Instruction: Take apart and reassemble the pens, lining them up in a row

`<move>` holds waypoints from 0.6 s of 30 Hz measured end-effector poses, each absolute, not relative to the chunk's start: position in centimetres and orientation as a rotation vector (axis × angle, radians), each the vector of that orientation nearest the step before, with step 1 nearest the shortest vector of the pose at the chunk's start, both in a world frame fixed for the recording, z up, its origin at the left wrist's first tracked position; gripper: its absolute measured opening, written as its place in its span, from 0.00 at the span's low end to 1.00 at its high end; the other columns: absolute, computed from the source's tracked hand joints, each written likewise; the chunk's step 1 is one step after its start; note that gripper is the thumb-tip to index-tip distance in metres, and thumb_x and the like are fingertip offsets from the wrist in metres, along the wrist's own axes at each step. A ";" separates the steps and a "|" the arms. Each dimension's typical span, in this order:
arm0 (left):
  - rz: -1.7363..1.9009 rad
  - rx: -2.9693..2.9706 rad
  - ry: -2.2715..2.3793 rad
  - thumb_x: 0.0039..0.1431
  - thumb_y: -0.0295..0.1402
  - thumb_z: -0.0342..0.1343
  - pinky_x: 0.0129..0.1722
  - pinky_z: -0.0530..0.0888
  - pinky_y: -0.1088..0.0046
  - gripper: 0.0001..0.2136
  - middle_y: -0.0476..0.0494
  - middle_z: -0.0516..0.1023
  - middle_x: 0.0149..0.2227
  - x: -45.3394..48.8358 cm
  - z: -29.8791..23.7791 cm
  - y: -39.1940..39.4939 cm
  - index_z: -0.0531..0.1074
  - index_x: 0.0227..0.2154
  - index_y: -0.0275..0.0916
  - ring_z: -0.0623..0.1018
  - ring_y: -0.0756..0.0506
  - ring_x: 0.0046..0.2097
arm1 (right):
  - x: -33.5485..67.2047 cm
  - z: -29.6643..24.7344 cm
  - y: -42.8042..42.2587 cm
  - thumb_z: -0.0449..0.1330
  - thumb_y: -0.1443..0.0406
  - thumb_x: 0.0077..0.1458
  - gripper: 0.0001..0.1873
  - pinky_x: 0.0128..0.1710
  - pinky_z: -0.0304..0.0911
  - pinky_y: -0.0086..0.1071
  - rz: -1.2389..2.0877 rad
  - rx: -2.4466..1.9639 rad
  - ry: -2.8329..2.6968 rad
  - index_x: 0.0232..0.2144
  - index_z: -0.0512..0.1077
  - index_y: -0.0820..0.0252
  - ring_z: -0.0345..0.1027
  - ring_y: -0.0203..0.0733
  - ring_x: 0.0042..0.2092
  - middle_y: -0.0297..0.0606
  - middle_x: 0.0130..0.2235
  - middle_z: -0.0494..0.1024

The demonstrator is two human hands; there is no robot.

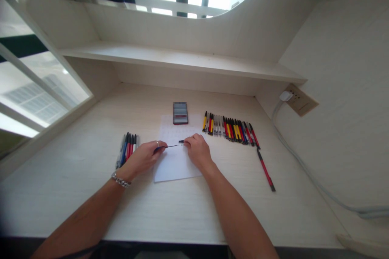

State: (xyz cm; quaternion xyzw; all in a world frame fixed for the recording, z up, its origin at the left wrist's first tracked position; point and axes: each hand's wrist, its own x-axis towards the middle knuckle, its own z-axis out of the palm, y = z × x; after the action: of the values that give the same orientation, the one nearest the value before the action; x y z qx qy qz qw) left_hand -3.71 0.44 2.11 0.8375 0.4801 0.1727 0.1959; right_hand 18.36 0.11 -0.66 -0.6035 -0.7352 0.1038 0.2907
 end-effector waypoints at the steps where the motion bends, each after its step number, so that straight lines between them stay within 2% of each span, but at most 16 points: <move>1: 0.488 2.343 1.342 0.60 0.33 0.45 0.42 0.70 0.71 0.12 0.43 0.78 0.39 -3.7 2.1 0.4 0.73 0.40 0.42 0.76 0.44 0.41 | 18.3 -0.4 -0.1 0.57 0.66 0.56 0.08 0.42 0.59 0.34 0.281 -1.567 -1.951 0.35 0.76 0.54 0.64 0.42 0.41 0.39 0.36 0.73; 7: 0.517 2.329 1.280 0.60 0.33 0.45 0.42 0.70 0.71 0.12 0.44 0.78 0.38 -3.3 2.1 0.2 0.73 0.40 0.42 0.76 0.44 0.41 | 17.1 0.3 -1.2 0.57 0.65 0.56 0.09 0.44 0.60 0.33 0.360 -1.388 -2.031 0.38 0.75 0.53 0.65 0.41 0.43 0.38 0.39 0.75; 18: 0.590 2.284 1.307 0.61 0.34 0.45 0.42 0.70 0.71 0.13 0.43 0.78 0.40 -3.9 2.2 0.7 0.72 0.43 0.41 0.76 0.44 0.42 | 20.6 1.3 -0.5 0.58 0.67 0.54 0.08 0.42 0.60 0.34 0.402 -1.513 -1.962 0.34 0.77 0.56 0.67 0.41 0.39 0.39 0.36 0.76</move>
State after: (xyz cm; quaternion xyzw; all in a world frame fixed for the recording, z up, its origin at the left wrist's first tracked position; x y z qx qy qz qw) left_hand -3.91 0.68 2.18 0.8261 0.4728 0.2132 0.2204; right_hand 20.56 -0.46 1.35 -0.5728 -0.7432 0.1522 0.3105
